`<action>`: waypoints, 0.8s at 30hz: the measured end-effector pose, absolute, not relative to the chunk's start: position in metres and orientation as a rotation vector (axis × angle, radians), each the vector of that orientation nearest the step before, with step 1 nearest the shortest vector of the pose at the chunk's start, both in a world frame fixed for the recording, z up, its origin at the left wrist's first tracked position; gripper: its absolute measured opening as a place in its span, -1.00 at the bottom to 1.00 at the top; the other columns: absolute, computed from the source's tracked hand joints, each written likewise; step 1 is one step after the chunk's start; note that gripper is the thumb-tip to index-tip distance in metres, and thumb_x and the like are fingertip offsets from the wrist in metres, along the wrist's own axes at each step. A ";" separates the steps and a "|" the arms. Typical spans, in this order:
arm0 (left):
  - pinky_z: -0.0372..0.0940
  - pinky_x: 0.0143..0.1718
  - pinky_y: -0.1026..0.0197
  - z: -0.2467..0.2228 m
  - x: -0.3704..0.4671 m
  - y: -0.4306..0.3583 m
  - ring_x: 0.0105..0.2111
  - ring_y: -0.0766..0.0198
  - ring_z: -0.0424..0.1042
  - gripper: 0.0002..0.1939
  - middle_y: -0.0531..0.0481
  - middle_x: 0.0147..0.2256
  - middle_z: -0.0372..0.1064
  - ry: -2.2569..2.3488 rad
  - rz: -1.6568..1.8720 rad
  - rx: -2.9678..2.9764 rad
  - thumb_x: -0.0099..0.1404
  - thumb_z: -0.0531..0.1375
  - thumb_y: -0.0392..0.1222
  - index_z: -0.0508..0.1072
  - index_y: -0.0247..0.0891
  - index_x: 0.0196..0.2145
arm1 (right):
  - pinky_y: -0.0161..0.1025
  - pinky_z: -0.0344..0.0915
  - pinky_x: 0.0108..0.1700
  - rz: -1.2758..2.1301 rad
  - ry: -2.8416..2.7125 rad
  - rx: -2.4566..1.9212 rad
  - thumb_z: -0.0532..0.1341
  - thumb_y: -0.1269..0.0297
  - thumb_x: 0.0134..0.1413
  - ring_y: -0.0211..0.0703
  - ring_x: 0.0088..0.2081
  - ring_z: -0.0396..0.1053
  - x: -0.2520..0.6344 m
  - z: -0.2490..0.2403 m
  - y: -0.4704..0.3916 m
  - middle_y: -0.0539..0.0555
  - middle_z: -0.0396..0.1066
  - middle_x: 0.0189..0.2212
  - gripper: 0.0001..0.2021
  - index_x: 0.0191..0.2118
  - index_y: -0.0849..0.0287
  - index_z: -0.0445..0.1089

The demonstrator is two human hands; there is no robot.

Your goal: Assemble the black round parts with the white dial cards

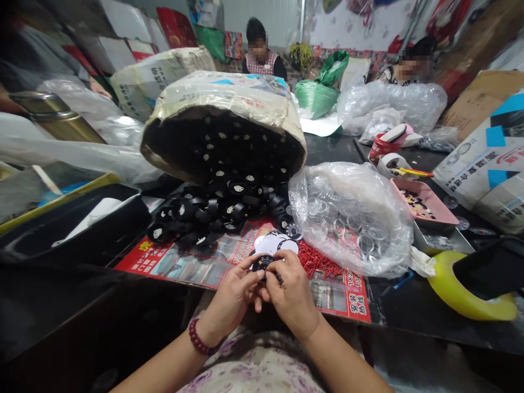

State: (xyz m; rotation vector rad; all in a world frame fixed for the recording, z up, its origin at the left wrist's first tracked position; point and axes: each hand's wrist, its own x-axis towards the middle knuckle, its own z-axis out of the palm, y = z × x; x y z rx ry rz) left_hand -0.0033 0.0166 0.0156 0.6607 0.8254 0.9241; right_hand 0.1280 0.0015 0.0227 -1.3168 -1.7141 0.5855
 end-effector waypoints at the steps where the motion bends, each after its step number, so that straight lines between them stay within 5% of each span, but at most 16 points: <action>1: 0.28 -0.77 0.41 0.015 -0.003 0.017 -0.66 0.34 0.42 -0.55 0.06 -0.53 0.42 0.822 0.925 0.658 0.12 0.23 -0.24 0.24 -0.30 -0.03 | -0.22 0.25 -0.11 0.581 -1.713 -1.313 0.11 0.49 0.08 -0.15 -0.17 0.33 0.127 0.023 0.002 0.11 0.30 -0.21 -0.86 -0.37 0.18 0.40; 10: 0.29 -0.77 0.40 0.013 -0.003 0.015 -0.68 0.34 0.41 -0.58 0.10 -0.58 0.39 0.810 0.925 0.682 0.15 0.23 -0.21 0.24 -0.30 -0.05 | -0.26 0.25 -0.21 0.641 -1.607 -1.319 0.13 0.48 0.04 -0.19 -0.26 0.30 0.123 0.021 0.005 0.04 0.26 -0.33 -0.90 -0.42 0.16 0.32; 15: 0.28 -0.78 0.41 0.013 -0.002 0.015 -0.71 0.38 0.38 -0.60 0.10 -0.55 0.40 0.827 0.929 0.695 0.14 0.23 -0.21 0.27 -0.29 -0.06 | -0.27 0.28 -0.23 1.049 -1.254 -1.305 0.20 0.43 -0.08 -0.23 -0.29 0.32 0.124 0.013 0.007 -0.02 0.28 -0.31 -0.68 -0.14 0.09 0.19; 18: 0.26 -0.80 0.42 0.012 -0.002 0.014 -0.73 0.40 0.37 -0.64 0.11 -0.55 0.40 0.839 0.926 0.704 0.14 0.22 -0.22 0.30 -0.29 -0.09 | -0.31 0.29 -0.28 1.226 -1.116 -1.218 0.19 0.42 -0.08 -0.26 -0.31 0.33 0.120 0.012 0.006 -0.04 0.28 -0.35 -0.67 -0.14 0.08 0.17; 24: 0.23 -0.82 0.43 0.010 -0.002 0.013 -0.75 0.42 0.35 -0.66 0.10 -0.53 0.41 0.843 0.942 0.668 0.15 0.21 -0.21 0.32 -0.31 -0.11 | -0.30 0.31 -0.30 1.103 -1.158 -1.255 0.14 0.44 -0.02 -0.25 -0.31 0.33 0.114 0.010 0.002 -0.02 0.31 -0.35 -0.73 -0.15 0.09 0.19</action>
